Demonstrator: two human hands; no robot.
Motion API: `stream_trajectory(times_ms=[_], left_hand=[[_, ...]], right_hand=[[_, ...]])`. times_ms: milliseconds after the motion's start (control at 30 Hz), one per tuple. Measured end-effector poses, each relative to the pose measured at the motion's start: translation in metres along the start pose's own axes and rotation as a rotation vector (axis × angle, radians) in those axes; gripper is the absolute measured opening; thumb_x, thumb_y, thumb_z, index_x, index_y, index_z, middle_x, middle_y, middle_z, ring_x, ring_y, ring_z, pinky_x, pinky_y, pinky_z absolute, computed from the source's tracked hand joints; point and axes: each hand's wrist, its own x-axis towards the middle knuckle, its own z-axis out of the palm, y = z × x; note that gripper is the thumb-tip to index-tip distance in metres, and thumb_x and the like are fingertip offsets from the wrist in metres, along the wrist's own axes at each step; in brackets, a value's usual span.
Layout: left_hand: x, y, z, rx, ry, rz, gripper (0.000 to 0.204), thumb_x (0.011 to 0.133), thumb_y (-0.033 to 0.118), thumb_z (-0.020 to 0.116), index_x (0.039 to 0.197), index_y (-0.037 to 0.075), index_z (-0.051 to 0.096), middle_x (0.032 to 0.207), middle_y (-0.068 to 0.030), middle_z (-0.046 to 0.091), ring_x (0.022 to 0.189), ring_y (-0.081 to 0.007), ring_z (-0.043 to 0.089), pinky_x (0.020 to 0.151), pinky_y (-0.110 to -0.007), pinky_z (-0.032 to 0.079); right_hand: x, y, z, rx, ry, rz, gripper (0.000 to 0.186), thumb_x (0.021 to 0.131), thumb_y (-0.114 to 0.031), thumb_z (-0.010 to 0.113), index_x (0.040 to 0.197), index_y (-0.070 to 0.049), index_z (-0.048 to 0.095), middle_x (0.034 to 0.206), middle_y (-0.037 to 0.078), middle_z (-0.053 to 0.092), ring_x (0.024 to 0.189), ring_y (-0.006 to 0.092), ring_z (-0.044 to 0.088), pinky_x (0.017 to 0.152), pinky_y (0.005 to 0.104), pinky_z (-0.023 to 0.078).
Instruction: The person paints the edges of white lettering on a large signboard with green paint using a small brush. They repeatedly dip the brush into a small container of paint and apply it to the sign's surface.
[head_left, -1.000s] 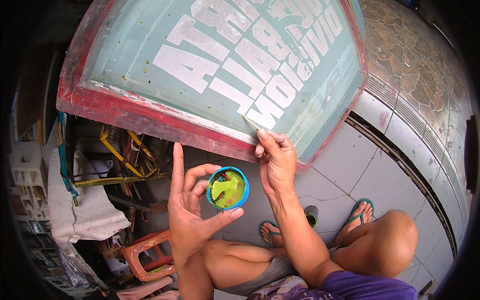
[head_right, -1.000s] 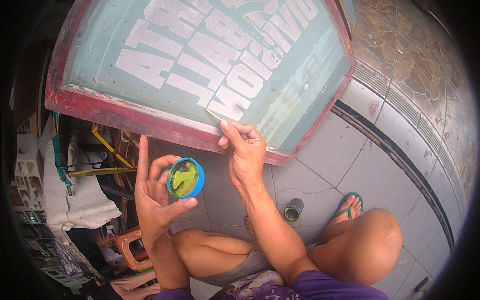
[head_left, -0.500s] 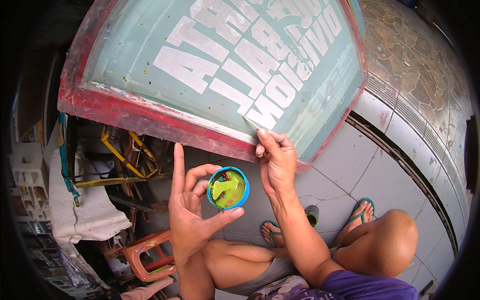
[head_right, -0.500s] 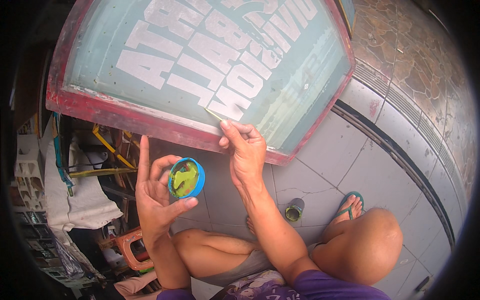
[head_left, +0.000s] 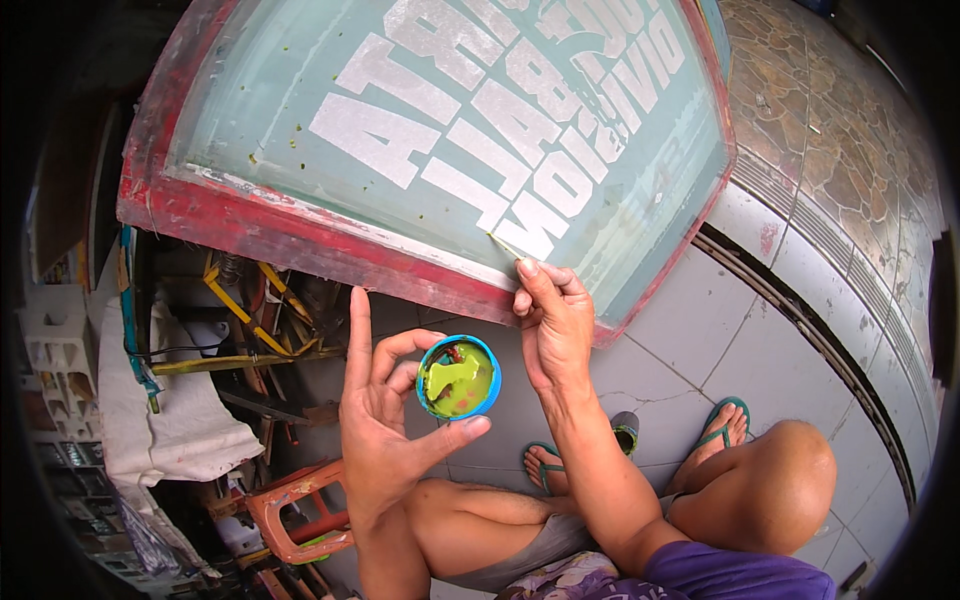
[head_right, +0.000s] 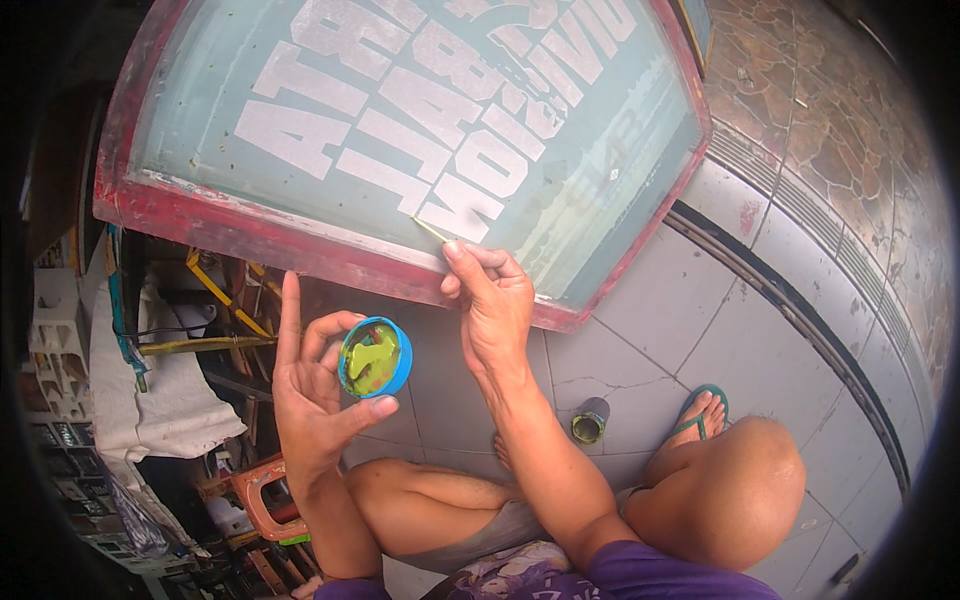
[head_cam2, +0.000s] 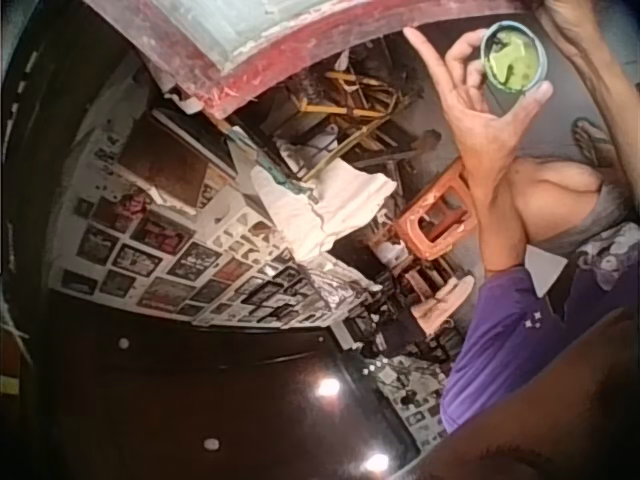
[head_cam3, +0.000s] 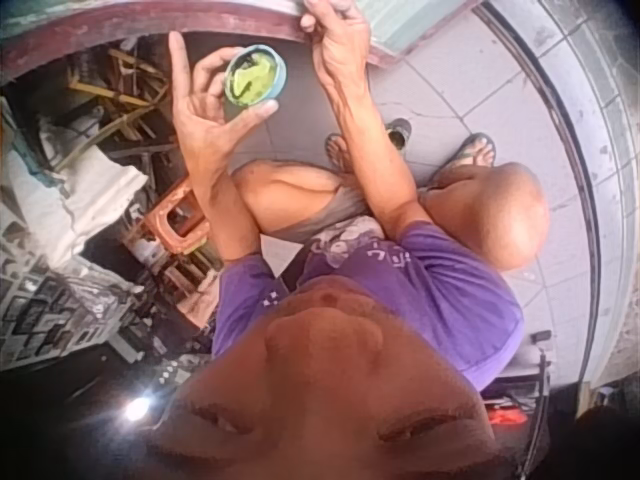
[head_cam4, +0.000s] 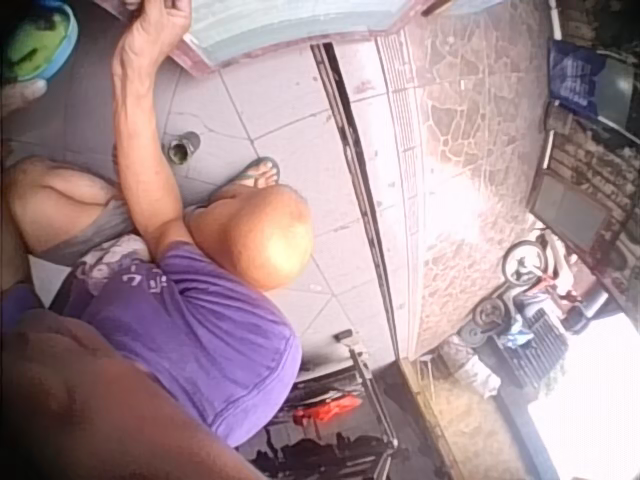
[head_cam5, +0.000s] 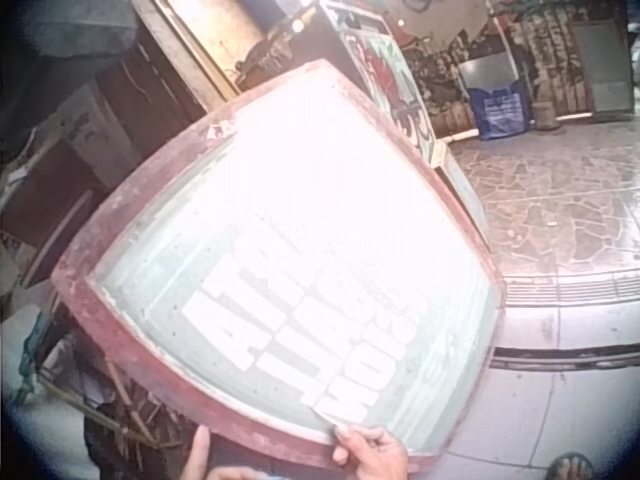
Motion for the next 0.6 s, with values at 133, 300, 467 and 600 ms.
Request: stream_trajectory(times_ms=[133,300,467,600], left_hand=[[0.000,0.000,0.001,0.000,0.003,0.002,0.136,0.061,-0.005,0.091,0.162,0.001,0.000,0.123,-0.0167,0.059,0.106,-0.0210,0.065,0.092,-0.032,0.056],[-0.001,0.000,0.000,-0.007,0.006,0.003,0.136,0.061,-0.005,0.091,0.162,0.001,0.000,0.124,-0.0170,0.059,0.106,-0.0211,0.065,0.092,-0.033,0.056],[0.000,0.000,-0.001,0.005,0.015,-0.007,0.135,0.061,-0.004,0.091,0.162,0.000,0.001,0.124,-0.0172,0.059,0.105,-0.0209,0.065,0.091,-0.032,0.056],[0.002,-0.006,-0.003,0.015,0.013,-0.006,0.135,0.061,-0.003,0.091,0.162,0.000,0.001,0.123,-0.0172,0.059,0.104,-0.0205,0.065,0.091,-0.032,0.056]], right_hand=[[-0.001,-0.001,0.000,0.012,-0.009,0.005,0.016,0.087,-0.009,0.081,0.095,-0.005,0.067,0.079,0.002,0.069,0.065,0.0091,0.063,0.061,0.0240,0.047],[-0.006,-0.003,0.004,0.029,-0.012,-0.001,0.016,0.088,-0.009,0.081,0.095,-0.005,0.067,0.079,0.003,0.069,0.067,0.0094,0.063,0.063,0.0245,0.047],[-0.007,0.004,0.009,0.050,-0.034,-0.001,0.016,0.088,-0.009,0.081,0.096,-0.004,0.068,0.079,0.003,0.069,0.067,0.0101,0.063,0.063,0.0256,0.047],[-0.007,0.003,0.012,0.043,-0.017,0.004,0.016,0.088,-0.010,0.081,0.095,-0.004,0.068,0.079,0.003,0.068,0.066,0.0103,0.063,0.063,0.0255,0.047]])
